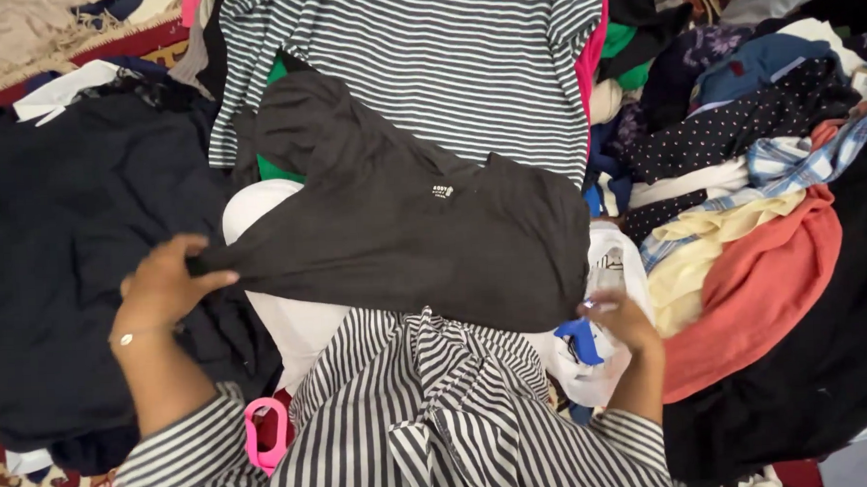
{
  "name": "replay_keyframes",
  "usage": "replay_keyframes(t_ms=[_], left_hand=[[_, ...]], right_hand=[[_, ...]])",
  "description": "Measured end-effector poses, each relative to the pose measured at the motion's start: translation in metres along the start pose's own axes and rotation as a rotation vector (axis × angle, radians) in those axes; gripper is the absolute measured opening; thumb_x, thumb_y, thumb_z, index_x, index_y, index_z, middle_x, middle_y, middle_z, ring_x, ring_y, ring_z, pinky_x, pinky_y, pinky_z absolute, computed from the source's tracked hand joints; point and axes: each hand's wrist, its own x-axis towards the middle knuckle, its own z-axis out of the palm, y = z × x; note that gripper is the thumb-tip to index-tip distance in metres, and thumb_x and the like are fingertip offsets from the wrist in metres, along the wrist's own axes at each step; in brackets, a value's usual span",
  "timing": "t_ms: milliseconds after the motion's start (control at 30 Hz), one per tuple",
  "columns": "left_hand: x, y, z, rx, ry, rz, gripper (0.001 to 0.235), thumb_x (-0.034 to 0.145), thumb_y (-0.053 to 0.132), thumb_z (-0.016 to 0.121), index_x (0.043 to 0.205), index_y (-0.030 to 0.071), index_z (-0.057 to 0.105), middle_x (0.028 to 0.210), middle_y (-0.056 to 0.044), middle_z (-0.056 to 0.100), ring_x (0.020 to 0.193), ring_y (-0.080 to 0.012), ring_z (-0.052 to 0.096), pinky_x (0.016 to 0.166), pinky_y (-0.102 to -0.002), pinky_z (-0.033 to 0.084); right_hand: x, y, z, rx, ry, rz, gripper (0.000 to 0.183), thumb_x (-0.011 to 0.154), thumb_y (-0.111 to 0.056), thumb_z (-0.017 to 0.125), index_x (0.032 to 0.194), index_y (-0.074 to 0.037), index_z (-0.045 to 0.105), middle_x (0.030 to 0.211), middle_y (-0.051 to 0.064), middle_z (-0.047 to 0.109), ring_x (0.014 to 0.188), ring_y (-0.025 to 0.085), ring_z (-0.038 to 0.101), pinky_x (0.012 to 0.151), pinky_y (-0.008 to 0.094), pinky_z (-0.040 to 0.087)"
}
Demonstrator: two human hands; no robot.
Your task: The person sits on a rug and uses a blue handheld stapler to attach white tags to several garments. They handle a striped shirt, a black top, and a dark blue shirt, smoothing each item before stapling the tag near the collar area.
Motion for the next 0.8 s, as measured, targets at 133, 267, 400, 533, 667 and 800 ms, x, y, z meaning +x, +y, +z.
replay_keyframes(t_ms=[133, 267, 400, 533, 667, 800], left_hand=[[0.032, 0.076, 0.006, -0.023, 0.194, 0.175, 0.046, 0.095, 0.042, 0.076, 0.133, 0.019, 0.067, 0.121, -0.009, 0.066, 0.116, -0.0381, 0.063, 0.091, -0.061, 0.051], [0.065, 0.147, 0.042, -0.265, 0.186, 0.514, 0.026, 0.109, 0.022, 0.054, 0.123, 0.008, 0.070, 0.109, -0.020, 0.067, 0.110, -0.0412, 0.065, 0.097, -0.049, 0.050], [0.128, 0.166, 0.116, 0.111, 0.171, 0.368, 0.033, 0.108, 0.038, 0.048, 0.115, 0.015, 0.071, 0.101, -0.009, 0.069, 0.098, -0.0298, 0.070, 0.083, -0.045, 0.054], [0.136, 0.177, 0.115, 0.266, 0.127, 0.258, 0.048, 0.103, 0.051, 0.051, 0.109, 0.009, 0.072, 0.102, -0.014, 0.071, 0.098, -0.0317, 0.069, 0.080, -0.046, 0.052], [0.130, 0.180, 0.095, 0.191, -0.067, 0.225, 0.038, 0.096, 0.044, 0.065, 0.111, 0.011, 0.077, 0.105, -0.015, 0.077, 0.106, -0.0356, 0.069, 0.090, -0.047, 0.047], [0.129, 0.177, 0.073, -0.309, 0.101, 0.286, 0.030, 0.102, 0.032, 0.065, 0.121, 0.010, 0.070, 0.109, -0.023, 0.073, 0.109, -0.0426, 0.068, 0.092, -0.055, 0.051]], right_hand=[[0.027, -0.042, 0.003, 0.022, 0.440, -0.175, 0.036, 0.093, -0.033, 0.075, 0.118, -0.008, 0.071, 0.120, 0.026, 0.069, 0.112, 0.044, 0.065, 0.095, 0.054, 0.051], [0.038, -0.129, 0.041, 0.197, 0.667, -0.817, 0.014, 0.091, -0.003, 0.075, 0.100, -0.013, 0.076, 0.093, 0.008, 0.070, 0.089, 0.028, 0.068, 0.078, 0.036, 0.054], [0.045, -0.203, 0.068, 0.016, 0.562, -0.939, 0.019, 0.092, -0.002, 0.071, 0.103, -0.016, 0.078, 0.098, 0.006, 0.074, 0.095, 0.028, 0.070, 0.084, 0.037, 0.055], [0.075, -0.224, 0.080, -0.310, 0.349, -0.598, 0.034, 0.107, -0.029, 0.056, 0.137, -0.015, 0.065, 0.132, 0.012, 0.068, 0.127, 0.028, 0.060, 0.103, 0.049, 0.043], [0.086, -0.227, 0.084, -0.459, 0.304, -0.476, 0.041, 0.102, -0.045, 0.062, 0.129, -0.015, 0.069, 0.119, 0.010, 0.071, 0.117, 0.030, 0.064, 0.099, 0.050, 0.037], [0.097, -0.218, 0.075, -0.190, 0.538, -0.627, 0.017, 0.097, -0.031, 0.074, 0.106, -0.016, 0.077, 0.088, 0.004, 0.067, 0.090, 0.031, 0.068, 0.086, 0.048, 0.047]])
